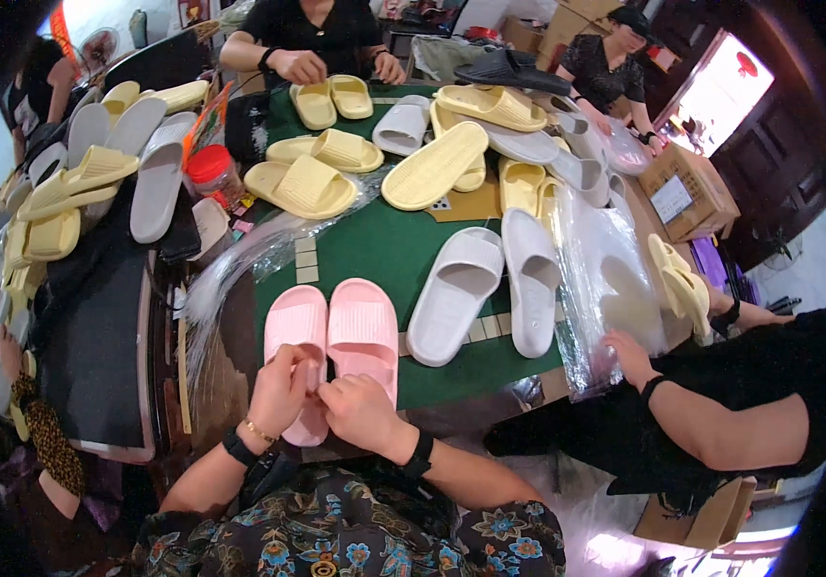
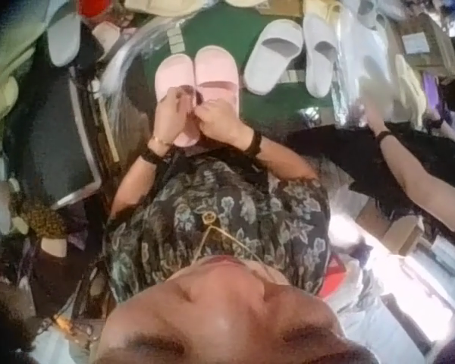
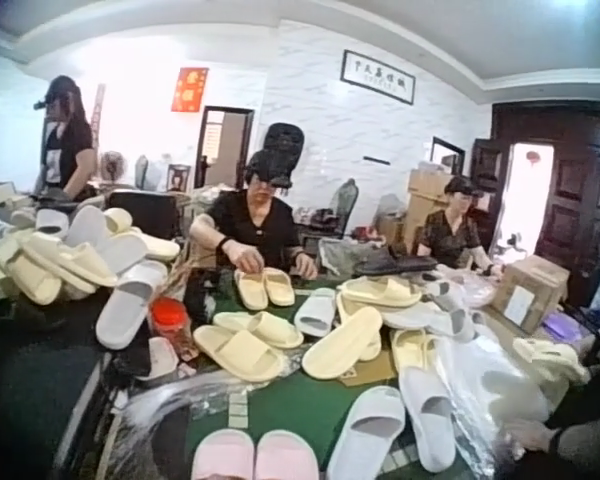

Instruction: Trim and inspect finished foam slides/sandals in a shoe manufacturing facility.

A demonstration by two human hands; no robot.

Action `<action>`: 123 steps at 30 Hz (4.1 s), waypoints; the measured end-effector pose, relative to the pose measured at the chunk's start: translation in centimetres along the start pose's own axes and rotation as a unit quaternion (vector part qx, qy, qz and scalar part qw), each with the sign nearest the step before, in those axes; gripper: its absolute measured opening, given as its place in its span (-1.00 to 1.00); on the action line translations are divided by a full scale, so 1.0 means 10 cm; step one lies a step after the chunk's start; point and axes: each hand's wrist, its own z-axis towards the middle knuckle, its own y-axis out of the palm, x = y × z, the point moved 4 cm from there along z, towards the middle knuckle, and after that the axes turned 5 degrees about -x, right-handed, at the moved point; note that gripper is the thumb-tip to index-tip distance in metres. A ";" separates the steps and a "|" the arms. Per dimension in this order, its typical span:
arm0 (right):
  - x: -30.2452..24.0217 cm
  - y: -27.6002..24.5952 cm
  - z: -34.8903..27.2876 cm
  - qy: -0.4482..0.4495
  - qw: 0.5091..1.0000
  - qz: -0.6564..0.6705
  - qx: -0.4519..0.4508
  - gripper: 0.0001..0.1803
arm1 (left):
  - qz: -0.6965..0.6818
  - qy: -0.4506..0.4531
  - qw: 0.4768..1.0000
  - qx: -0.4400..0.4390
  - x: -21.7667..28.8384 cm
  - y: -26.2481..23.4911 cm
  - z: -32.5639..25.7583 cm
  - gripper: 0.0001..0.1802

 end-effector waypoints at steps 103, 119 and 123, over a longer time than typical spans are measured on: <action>0.31 -0.43 -0.23 0.119 0.989 0.051 0.064 -0.73 | 0.333 0.213 0.917 -0.051 0.07 0.05 -0.26 -0.82; -0.16 -0.03 -0.37 0.094 0.967 0.215 -0.100 -0.84 | 0.269 0.229 0.930 -0.100 -0.02 -0.34 -0.59 -0.85; -0.04 -0.09 -0.36 0.186 0.949 0.243 -0.077 -0.81 | 0.277 0.234 0.927 -0.098 0.00 -0.26 -0.52 -0.83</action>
